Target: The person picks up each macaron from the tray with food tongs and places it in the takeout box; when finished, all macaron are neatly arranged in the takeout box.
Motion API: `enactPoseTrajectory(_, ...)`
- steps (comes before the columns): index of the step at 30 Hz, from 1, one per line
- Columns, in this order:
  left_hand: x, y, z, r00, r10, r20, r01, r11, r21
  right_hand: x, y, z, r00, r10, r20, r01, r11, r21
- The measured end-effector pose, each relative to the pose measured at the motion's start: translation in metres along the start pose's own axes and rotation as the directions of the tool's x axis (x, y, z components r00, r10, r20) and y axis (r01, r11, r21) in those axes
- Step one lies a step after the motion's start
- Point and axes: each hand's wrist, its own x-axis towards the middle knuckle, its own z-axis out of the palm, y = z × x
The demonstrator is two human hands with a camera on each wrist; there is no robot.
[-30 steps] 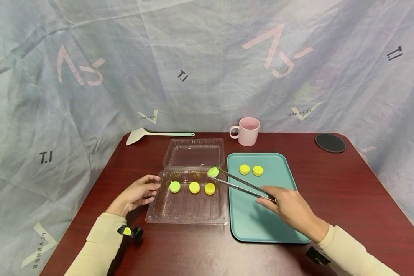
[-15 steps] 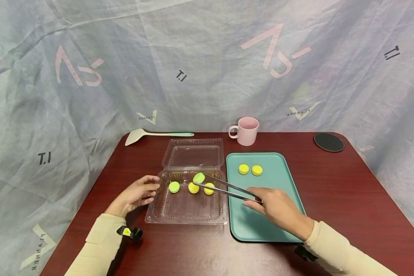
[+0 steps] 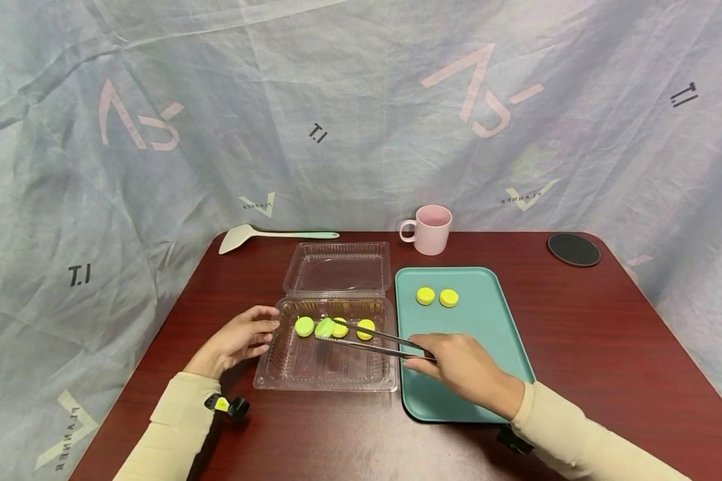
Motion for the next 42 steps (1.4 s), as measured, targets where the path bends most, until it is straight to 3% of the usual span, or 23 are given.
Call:
enactPoseTrajectory(9, 0.0, 0.001, 0.0, 1.0, 0.004, 0.001, -0.004, 1.0, 0.0, 0.009, -0.007, 0.004, 0.999, -0.04, 0.032, 0.042, 0.999, -0.035)
enactPoseTrajectory(27, 0.001, 0.002, -0.001, 1.0, 0.009, 0.008, -0.009, 1.0, -0.006, 0.035, -0.034, 0.007, 0.978, -0.081, 0.192, 0.098, 0.992, -0.079)
enactPoseTrajectory(35, 0.001, -0.002, 0.0, 1.0, 0.003, 0.013, -0.003, 1.0, -0.003, 0.038, -0.042, 0.015, 0.975, -0.121, 0.186, 0.15, 0.977, -0.15)
enactPoseTrajectory(42, 0.0, -0.001, 0.0, 1.0, 0.006, 0.004, -0.006, 1.0, 0.0, 0.038, -0.042, 0.016, 0.974, -0.093, 0.205, 0.124, 0.981, -0.148)
